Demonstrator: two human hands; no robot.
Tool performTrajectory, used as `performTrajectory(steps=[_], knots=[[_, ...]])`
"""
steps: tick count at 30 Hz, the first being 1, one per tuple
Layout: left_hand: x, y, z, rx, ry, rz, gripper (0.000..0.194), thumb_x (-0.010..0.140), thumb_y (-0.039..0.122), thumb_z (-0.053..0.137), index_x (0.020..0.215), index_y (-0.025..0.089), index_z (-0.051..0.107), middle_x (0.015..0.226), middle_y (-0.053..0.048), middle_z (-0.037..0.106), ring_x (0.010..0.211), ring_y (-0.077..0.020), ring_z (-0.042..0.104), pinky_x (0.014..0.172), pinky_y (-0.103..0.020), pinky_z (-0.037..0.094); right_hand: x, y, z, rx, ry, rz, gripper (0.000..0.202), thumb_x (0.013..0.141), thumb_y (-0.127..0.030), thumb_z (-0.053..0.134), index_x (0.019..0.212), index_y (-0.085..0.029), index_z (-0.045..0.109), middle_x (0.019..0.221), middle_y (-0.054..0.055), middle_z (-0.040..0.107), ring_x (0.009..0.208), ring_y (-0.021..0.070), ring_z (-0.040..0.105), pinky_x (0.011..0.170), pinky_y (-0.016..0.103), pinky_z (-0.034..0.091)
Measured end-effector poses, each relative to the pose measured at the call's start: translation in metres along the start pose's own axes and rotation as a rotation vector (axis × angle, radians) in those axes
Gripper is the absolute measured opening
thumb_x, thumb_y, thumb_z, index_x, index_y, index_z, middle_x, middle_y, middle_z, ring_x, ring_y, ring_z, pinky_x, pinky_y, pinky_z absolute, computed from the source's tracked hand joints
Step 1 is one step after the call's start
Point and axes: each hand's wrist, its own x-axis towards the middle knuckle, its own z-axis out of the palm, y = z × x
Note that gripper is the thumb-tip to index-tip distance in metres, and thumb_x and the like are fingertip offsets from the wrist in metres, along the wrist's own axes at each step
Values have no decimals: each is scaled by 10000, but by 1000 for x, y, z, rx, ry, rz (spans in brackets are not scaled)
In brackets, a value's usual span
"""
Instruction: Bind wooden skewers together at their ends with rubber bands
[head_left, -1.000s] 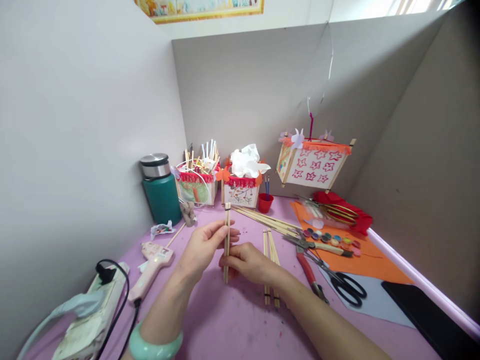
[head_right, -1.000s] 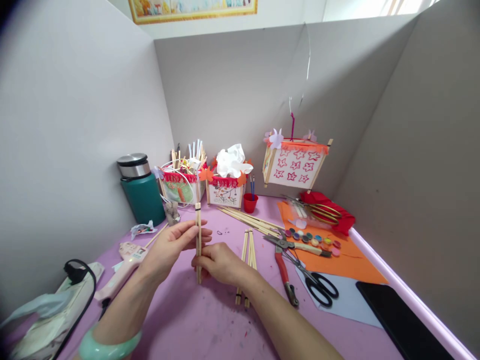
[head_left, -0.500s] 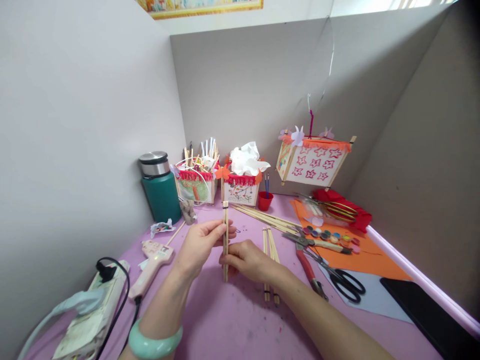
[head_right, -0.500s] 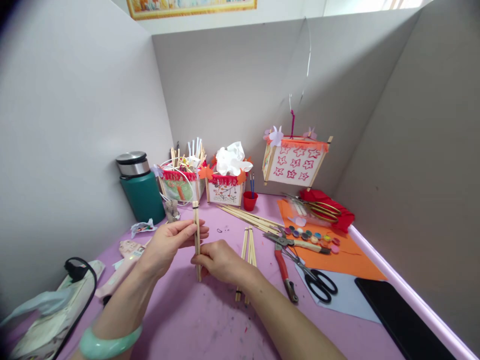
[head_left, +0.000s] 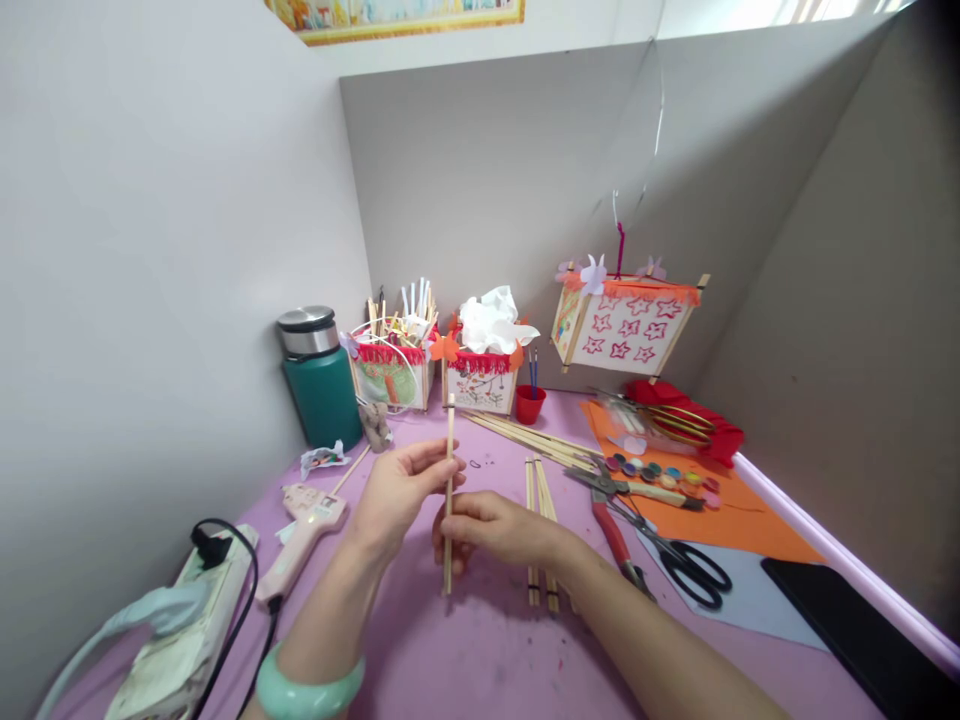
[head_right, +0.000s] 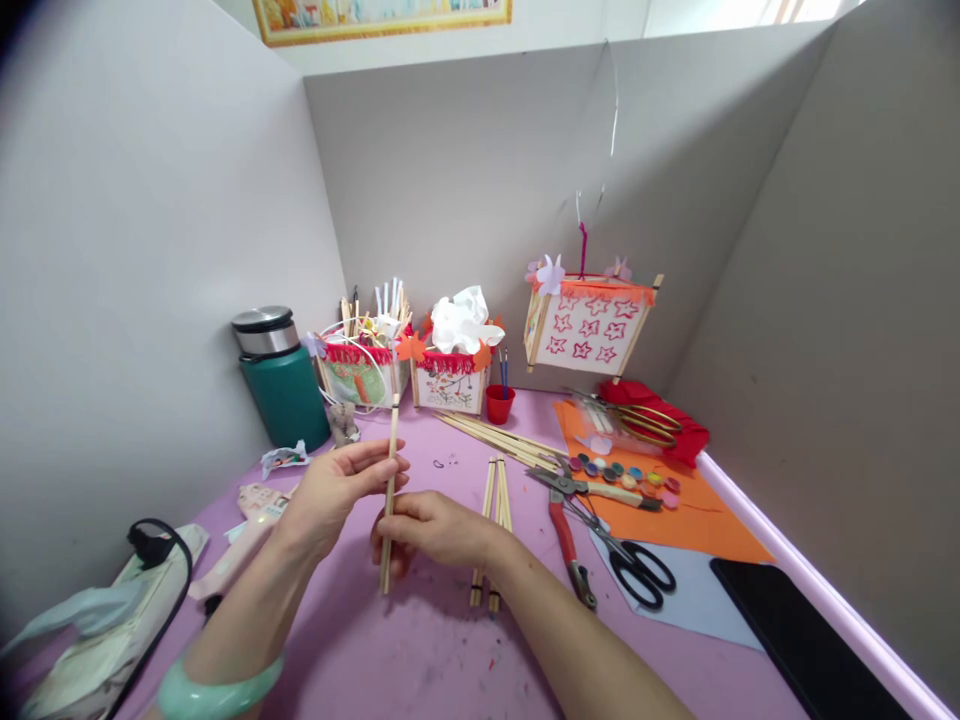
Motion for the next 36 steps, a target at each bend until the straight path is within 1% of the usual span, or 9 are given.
performTrajectory(steps=[3, 5, 12, 21, 27, 29, 31, 34, 36], knots=[[3, -2, 0, 59, 91, 60, 364, 627, 267, 744, 941, 103, 660, 747, -69, 676, 687, -183, 619, 609, -265, 496, 2, -1, 4, 21, 88, -30, 130, 814, -263, 509, 791, -138, 532, 752, 24, 625, 529, 79, 565, 548, 210, 452], [3, -3, 0, 91, 103, 74, 333, 642, 270, 730, 929, 112, 670, 747, -65, 676, 688, -180, 614, 595, -253, 489, 2, -2, 5, 23, 115, -38, 136, 820, -260, 500, 777, -135, 530, 748, 29, 629, 519, 76, 561, 548, 211, 451], [4, -3, -6, 6, -7, -62, 305, 636, 304, 729, 857, 97, 684, 792, -110, 686, 654, -176, 617, 590, -270, 500, 0, 1, 3, 147, -27, 25, 283, 816, -382, 540, 904, -115, 576, 797, 63, 656, 537, 97, 604, 552, 226, 468], [11, -6, -13, -91, 152, -122, 336, 610, 278, 753, 865, 81, 657, 802, -119, 681, 689, -190, 640, 549, -244, 482, -4, 4, -6, 261, -177, 127, 449, 848, -496, 458, 987, -88, 585, 876, 133, 680, 575, 136, 637, 474, 223, 466], [12, -5, -15, -118, 237, -79, 328, 607, 284, 751, 840, 82, 642, 842, -133, 681, 705, -199, 648, 542, -248, 486, -4, 4, -4, 174, -160, 165, 361, 792, -424, 579, 938, -94, 596, 829, 100, 689, 528, 113, 626, 459, 199, 461], [11, -6, -16, -122, 216, -90, 332, 616, 282, 749, 863, 89, 639, 852, -131, 683, 725, -206, 652, 550, -253, 495, -3, 3, -3, 152, -131, 169, 338, 772, -413, 604, 882, -93, 596, 780, 82, 685, 491, 103, 613, 440, 189, 454], [10, -7, -15, -122, 131, -139, 330, 629, 270, 748, 888, 94, 641, 859, -133, 684, 755, -216, 654, 581, -270, 513, -3, 2, -4, 151, -99, 160, 333, 768, -418, 606, 847, -95, 589, 755, 73, 680, 477, 101, 610, 433, 188, 454], [9, -9, -13, -114, 9, -204, 297, 654, 248, 738, 888, 89, 647, 844, -135, 686, 762, -217, 654, 614, -285, 531, -5, -1, -10, 191, -96, 134, 334, 782, -422, 592, 873, -100, 589, 770, 75, 683, 492, 108, 622, 440, 193, 466], [9, -10, -12, -115, 4, -208, 267, 670, 238, 728, 875, 85, 648, 826, -130, 685, 741, -205, 654, 601, -271, 531, -7, -2, -14, 232, -120, 131, 351, 810, -428, 558, 920, -97, 598, 799, 89, 687, 521, 120, 637, 446, 200, 478]])
